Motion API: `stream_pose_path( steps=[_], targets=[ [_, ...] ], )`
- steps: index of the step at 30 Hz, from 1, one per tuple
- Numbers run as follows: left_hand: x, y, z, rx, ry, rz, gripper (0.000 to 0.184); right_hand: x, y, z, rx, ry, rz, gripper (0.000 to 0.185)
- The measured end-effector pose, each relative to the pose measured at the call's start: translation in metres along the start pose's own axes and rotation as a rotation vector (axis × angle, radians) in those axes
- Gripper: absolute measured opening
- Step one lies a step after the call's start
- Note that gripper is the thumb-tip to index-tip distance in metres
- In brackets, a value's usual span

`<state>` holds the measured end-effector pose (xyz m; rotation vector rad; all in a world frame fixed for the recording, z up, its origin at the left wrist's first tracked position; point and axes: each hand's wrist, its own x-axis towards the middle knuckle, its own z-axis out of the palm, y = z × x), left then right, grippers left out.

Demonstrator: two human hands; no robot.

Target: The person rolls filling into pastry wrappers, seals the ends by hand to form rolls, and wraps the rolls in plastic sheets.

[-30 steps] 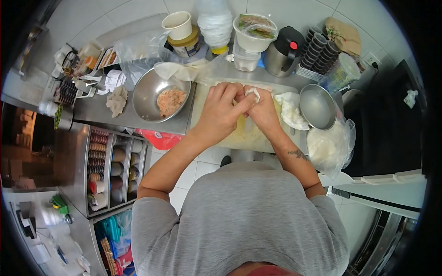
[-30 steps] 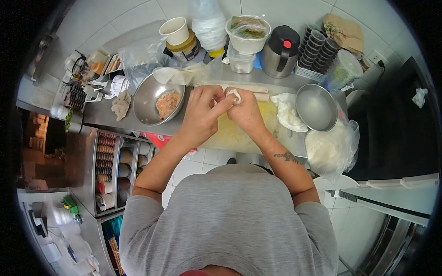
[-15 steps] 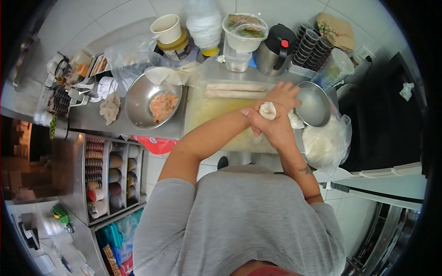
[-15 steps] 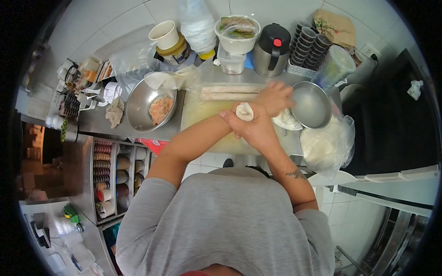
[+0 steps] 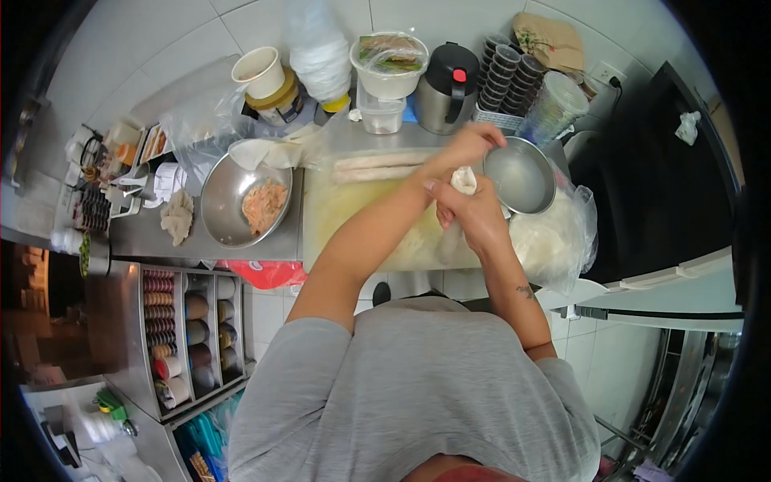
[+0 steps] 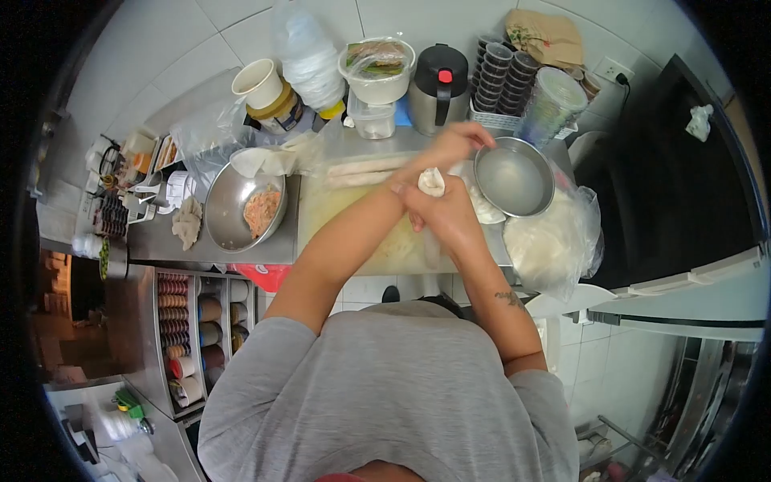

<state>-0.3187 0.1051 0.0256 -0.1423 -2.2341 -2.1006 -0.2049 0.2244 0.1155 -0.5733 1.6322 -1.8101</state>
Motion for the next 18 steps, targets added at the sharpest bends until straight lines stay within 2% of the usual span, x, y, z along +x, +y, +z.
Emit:
stream_pose_path(
  steps=[2,4,7,10,13,16,18],
  targets=[
    [-0.033,0.046,-0.022,-0.258,0.206,-0.110,0.031,0.008,0.003,0.000,-0.019,0.028,0.043,0.026],
    [-0.064,0.065,-0.048,-0.291,0.227,-0.033,0.039,0.017,0.005,0.005,0.024,-0.002,0.038,0.025],
    [-0.121,0.092,-0.070,-0.102,0.354,0.072,0.043,0.033,0.011,0.016,0.013,-0.054,0.026,0.025],
    [-0.171,0.094,-0.071,0.547,0.448,0.531,0.043,0.042,0.011,0.031,0.005,-0.086,0.020,0.022],
    [-0.202,0.102,-0.051,1.111,0.575,0.608,0.033,0.053,0.020,0.044,0.023,-0.140,-0.013,0.017],
    [-0.218,0.110,-0.045,1.171,0.609,0.556,0.041,0.051,0.020,0.056,0.047,-0.203,-0.031,0.013],
    [-0.227,0.114,-0.043,1.189,0.582,0.474,0.040,0.051,0.022,0.061,0.030,-0.245,-0.036,0.011]
  ],
)
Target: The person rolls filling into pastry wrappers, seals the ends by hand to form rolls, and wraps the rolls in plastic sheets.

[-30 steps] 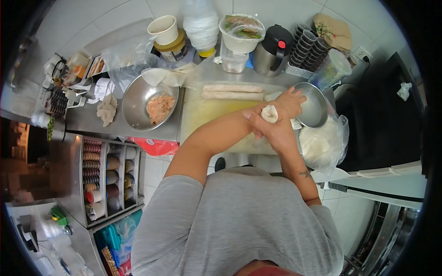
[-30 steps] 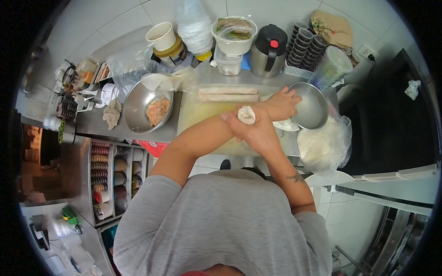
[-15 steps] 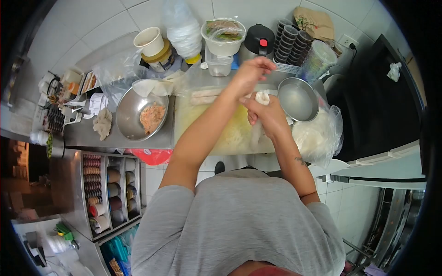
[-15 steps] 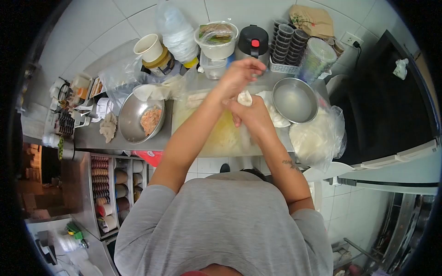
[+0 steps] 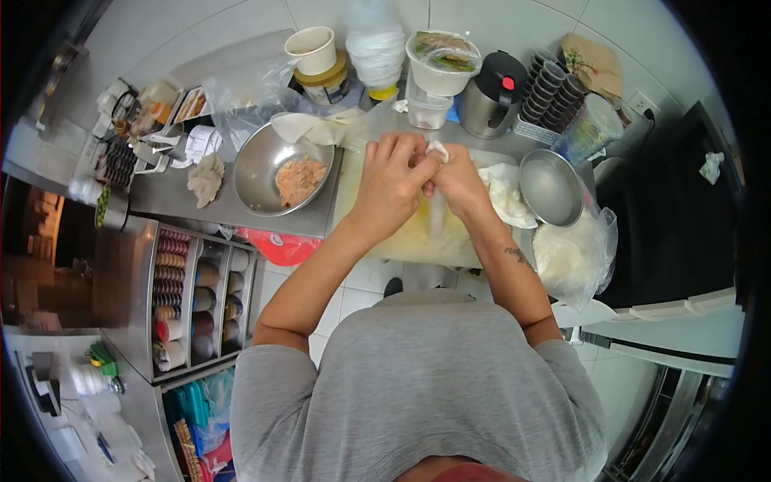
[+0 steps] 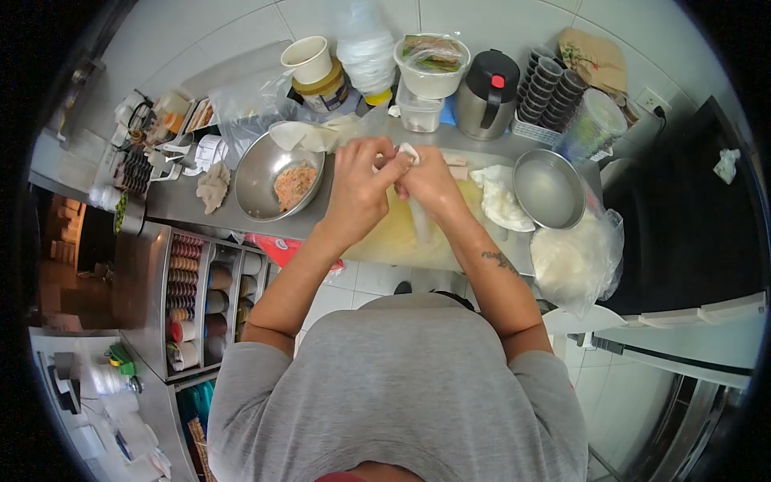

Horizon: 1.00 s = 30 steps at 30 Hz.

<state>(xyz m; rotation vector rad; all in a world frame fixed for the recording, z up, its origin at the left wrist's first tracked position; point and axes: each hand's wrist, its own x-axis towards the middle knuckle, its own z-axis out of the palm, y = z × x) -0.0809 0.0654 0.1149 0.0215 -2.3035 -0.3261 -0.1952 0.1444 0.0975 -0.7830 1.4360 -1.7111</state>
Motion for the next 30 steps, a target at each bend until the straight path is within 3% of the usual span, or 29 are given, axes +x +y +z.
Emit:
stream_pose_path(
  steps=[4,7,10,16,19,25,30],
  targets=[
    [-0.002,-0.008,-0.018,-0.054,-0.140,-0.041,0.033,-0.001,0.011,0.005,-0.010,-0.133,-0.019,0.011],
    [0.005,-0.025,-0.031,-0.493,-0.130,-0.201,0.026,-0.008,-0.001,0.006,0.038,-0.215,0.005,0.013],
    [0.025,-0.030,-0.053,-0.625,-0.423,-0.421,0.019,-0.010,-0.002,0.008,-0.003,-0.282,0.048,0.013],
    [0.041,-0.033,-0.056,-0.512,-0.713,-0.356,0.015,-0.016,-0.007,0.015,-0.073,-0.324,0.096,0.013],
    [0.047,-0.025,-0.059,-0.435,-0.733,-0.361,0.013,-0.015,-0.004,0.013,-0.082,-0.326,0.103,0.013],
    [0.032,-0.019,-0.044,-0.266,-0.486,-0.019,0.011,-0.012,-0.004,0.011,-0.113,-0.258,0.072,0.003],
    [0.029,-0.017,-0.046,-0.273,-0.504,-0.022,0.014,-0.006,0.008,0.010,-0.099,-0.185,0.084,0.011]
  ],
)
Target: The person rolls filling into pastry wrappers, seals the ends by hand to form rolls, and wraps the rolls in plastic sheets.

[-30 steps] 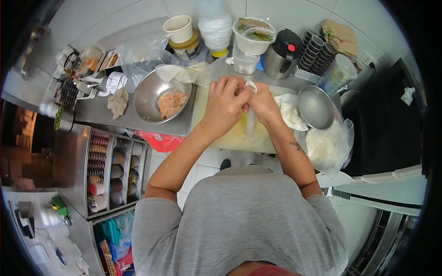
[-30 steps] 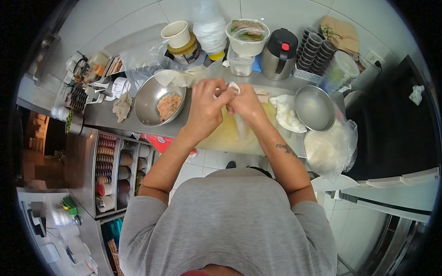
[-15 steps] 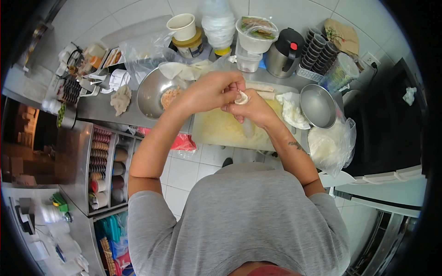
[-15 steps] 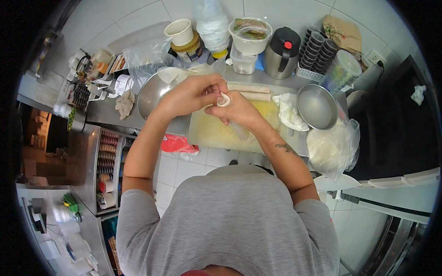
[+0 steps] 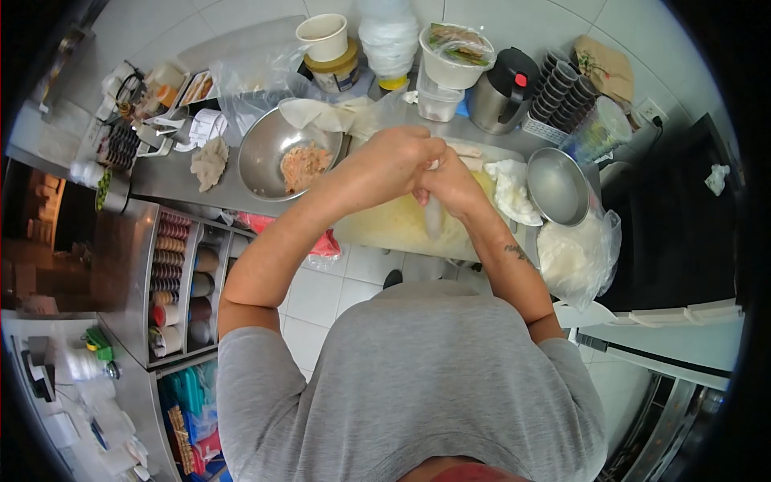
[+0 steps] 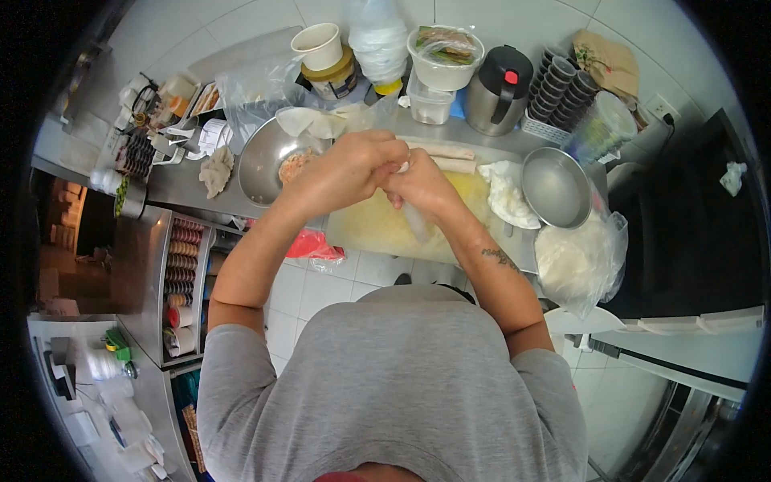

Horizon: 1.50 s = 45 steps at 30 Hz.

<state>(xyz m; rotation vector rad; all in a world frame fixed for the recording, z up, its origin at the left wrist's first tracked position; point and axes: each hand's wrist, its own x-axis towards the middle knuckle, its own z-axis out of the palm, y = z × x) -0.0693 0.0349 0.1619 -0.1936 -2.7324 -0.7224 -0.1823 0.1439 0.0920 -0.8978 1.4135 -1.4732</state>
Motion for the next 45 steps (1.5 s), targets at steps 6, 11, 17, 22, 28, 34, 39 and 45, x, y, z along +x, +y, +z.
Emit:
stream_pose_path(
  steps=[6,11,17,22,28,34,39,45],
  targets=[
    [-0.009,-0.008,0.010,-0.068,0.085,0.025,0.024,0.007,0.004,-0.007,0.076,0.021,-0.005,0.008],
    [-0.008,-0.005,0.006,-0.153,0.142,-0.156,0.033,0.006,-0.006,-0.003,0.080,0.000,-0.027,0.009],
    [-0.012,-0.012,0.028,0.061,0.243,0.060,0.037,0.012,0.002,-0.005,0.022,0.061,-0.042,0.009],
    [-0.008,-0.013,0.027,-0.253,0.297,-0.125,0.041,0.008,-0.005,-0.006,0.039,0.043,-0.045,0.011],
    [0.022,-0.075,0.087,-0.374,0.416,-0.098,0.030,-0.037,-0.035,-0.004,-0.251,0.093,-0.151,0.027],
    [0.114,-0.032,0.204,0.215,0.135,0.326,0.033,-0.069,-0.029,-0.016,-0.317,0.043,-0.330,0.039],
    [0.147,0.002,0.224,0.449,-0.240,0.392,0.024,-0.085,-0.023,-0.027,-0.332,0.101,-0.251,0.039],
    [0.156,-0.018,0.229,-0.012,-0.143,0.156,0.029,-0.082,-0.016,-0.044,-0.290,0.337,-0.054,0.035]
  ],
)
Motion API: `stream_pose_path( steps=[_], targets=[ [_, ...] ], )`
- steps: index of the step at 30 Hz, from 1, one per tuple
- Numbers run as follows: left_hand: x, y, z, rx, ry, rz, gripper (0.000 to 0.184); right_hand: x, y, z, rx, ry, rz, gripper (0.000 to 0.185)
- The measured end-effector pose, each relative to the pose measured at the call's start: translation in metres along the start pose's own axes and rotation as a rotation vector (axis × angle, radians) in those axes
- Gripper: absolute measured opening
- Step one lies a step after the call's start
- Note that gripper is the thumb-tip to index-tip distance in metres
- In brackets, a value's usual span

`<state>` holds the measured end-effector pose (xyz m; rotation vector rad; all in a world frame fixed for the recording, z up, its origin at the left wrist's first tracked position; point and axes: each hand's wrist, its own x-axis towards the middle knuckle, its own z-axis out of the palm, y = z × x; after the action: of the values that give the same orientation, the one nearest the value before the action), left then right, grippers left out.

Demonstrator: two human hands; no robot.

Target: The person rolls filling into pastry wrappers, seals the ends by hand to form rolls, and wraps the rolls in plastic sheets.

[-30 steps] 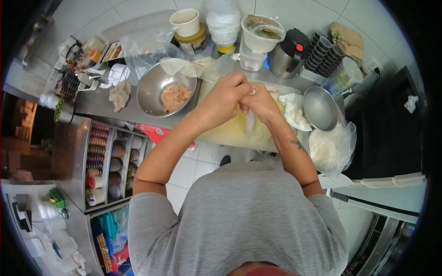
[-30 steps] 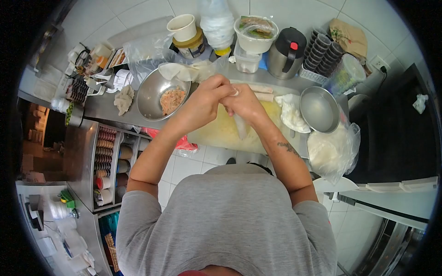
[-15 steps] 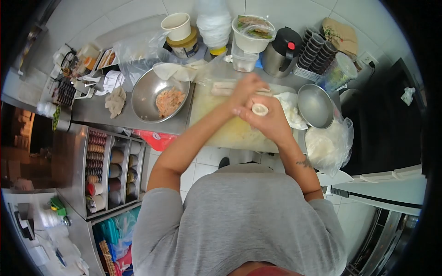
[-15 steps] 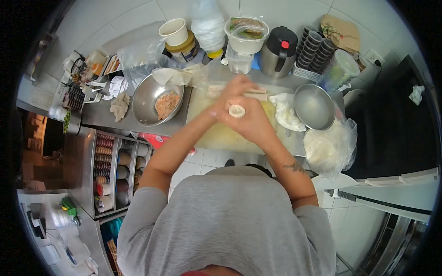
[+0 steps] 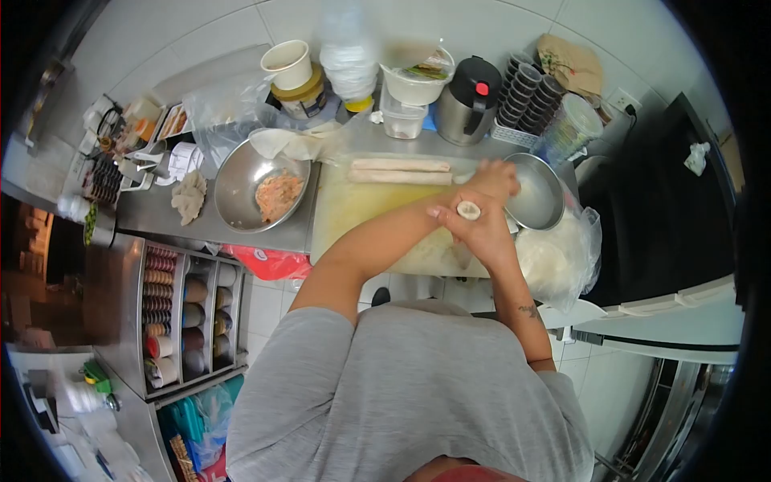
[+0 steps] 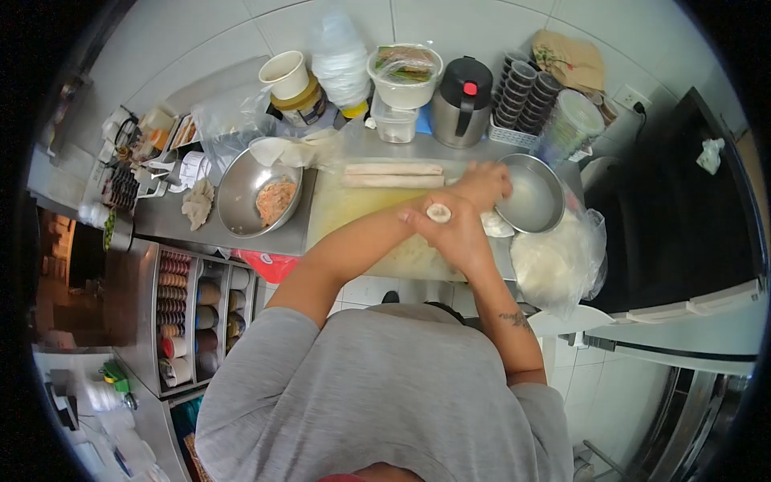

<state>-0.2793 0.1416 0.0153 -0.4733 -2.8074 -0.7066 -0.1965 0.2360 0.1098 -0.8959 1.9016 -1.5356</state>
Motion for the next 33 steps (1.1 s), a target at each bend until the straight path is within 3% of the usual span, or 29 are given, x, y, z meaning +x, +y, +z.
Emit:
stream_pose_path(
  steps=[1,3,5,7,10,13,17,19,20,22,26,29,32,33],
  targets=[
    [0.000,-0.015,0.001,-0.210,0.131,-0.067,0.030,0.004,0.003,-0.003,0.023,0.010,0.013,0.035],
    [0.000,-0.065,-0.016,-1.061,0.125,0.047,0.037,0.013,0.007,-0.008,0.071,0.024,0.047,0.033],
    [-0.042,-0.027,-0.090,-1.141,0.261,-0.381,0.042,0.023,0.009,-0.008,0.121,0.022,0.087,0.030],
    [-0.078,-0.023,-0.120,-1.210,0.392,-0.307,0.047,0.033,0.007,-0.006,0.186,0.000,0.088,0.028],
    [-0.122,0.016,-0.148,-0.675,0.458,-0.128,0.045,0.050,0.003,0.007,0.218,-0.031,0.062,0.023],
    [-0.144,0.038,-0.149,0.206,0.503,-0.044,0.042,0.070,0.014,0.023,0.287,-0.138,-0.010,0.024],
    [-0.172,0.026,-0.160,-0.282,0.552,-0.187,0.034,0.066,0.000,0.040,0.433,-0.203,-0.020,0.023],
    [-0.190,0.014,-0.146,-0.635,0.575,-0.370,0.035,0.078,0.023,0.035,0.771,-0.294,-0.065,0.019],
    [-0.199,0.011,-0.134,-0.620,0.441,-0.412,0.036,0.083,0.037,0.035,0.941,-0.333,-0.084,0.020],
    [-0.215,0.008,-0.103,-0.593,0.171,-0.485,0.038,0.072,0.049,0.045,1.035,-0.209,-0.112,0.032],
    [-0.245,-0.027,-0.074,-0.351,0.051,-0.512,0.038,0.057,0.111,0.037,1.145,-0.091,-0.088,0.056],
    [-0.258,-0.049,-0.059,-0.037,0.050,-0.474,0.037,0.049,0.143,0.020,0.481,0.021,-0.116,0.054],
    [-0.255,-0.042,-0.051,0.206,0.089,-0.451,0.035,0.031,0.140,0.018,-0.398,-0.084,-0.397,0.048],
    [-0.249,-0.038,-0.048,0.216,0.118,-0.430,0.033,0.029,0.143,0.021,-0.411,-0.045,-0.411,0.044]
  ],
)
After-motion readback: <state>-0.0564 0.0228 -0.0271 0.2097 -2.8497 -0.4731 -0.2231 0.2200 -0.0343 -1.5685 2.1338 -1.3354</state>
